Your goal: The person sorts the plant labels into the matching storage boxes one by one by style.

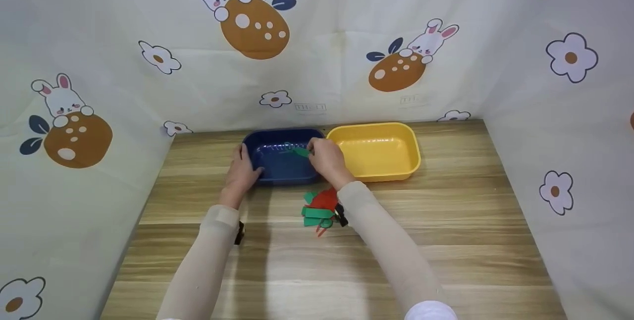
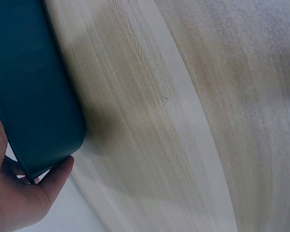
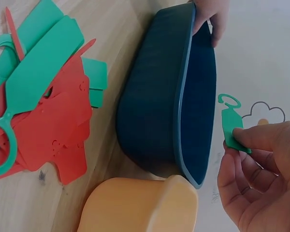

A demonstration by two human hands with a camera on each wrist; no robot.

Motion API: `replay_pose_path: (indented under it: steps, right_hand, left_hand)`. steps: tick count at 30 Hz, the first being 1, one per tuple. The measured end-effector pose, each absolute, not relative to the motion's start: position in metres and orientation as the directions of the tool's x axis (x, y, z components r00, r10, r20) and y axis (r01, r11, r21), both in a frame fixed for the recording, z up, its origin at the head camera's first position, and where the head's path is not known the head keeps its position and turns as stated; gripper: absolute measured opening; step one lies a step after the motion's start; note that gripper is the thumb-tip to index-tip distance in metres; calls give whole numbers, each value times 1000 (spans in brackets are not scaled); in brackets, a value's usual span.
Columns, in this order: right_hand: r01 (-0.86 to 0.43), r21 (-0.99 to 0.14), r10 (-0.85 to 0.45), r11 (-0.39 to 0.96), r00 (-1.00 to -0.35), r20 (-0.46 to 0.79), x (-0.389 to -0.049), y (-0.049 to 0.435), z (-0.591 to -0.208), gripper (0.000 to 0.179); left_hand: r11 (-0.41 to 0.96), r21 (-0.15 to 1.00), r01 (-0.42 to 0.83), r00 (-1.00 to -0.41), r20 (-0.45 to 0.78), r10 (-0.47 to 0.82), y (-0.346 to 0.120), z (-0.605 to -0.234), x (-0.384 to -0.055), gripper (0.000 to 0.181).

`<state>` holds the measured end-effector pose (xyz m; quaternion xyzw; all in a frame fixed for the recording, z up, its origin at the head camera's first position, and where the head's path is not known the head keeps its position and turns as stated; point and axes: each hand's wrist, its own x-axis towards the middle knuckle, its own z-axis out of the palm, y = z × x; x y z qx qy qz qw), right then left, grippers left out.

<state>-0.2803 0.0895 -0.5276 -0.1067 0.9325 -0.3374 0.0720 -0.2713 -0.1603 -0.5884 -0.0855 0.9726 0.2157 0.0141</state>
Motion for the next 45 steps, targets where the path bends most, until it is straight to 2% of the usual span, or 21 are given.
replay_pose_path:
  steps: [14,28,45]
  right_hand:
    - [-146,-641,-252,754,-965,-76,-289,84,-539,19]
    - [-110,-639,-227,761,-968,-104,-289,76,-550,16]
    - [-113,-602,-220,790,-970,-107,-287,73,-554,17]
  left_hand:
    - [892,427,-152,-988,-40,-149,-161,-590,-271,89]
    - [881,425,-208,-977,-133,-167,-161,-588,-273,90]
    - [877,437,-201,-979,-116,-166,-161,-589,-273,90]
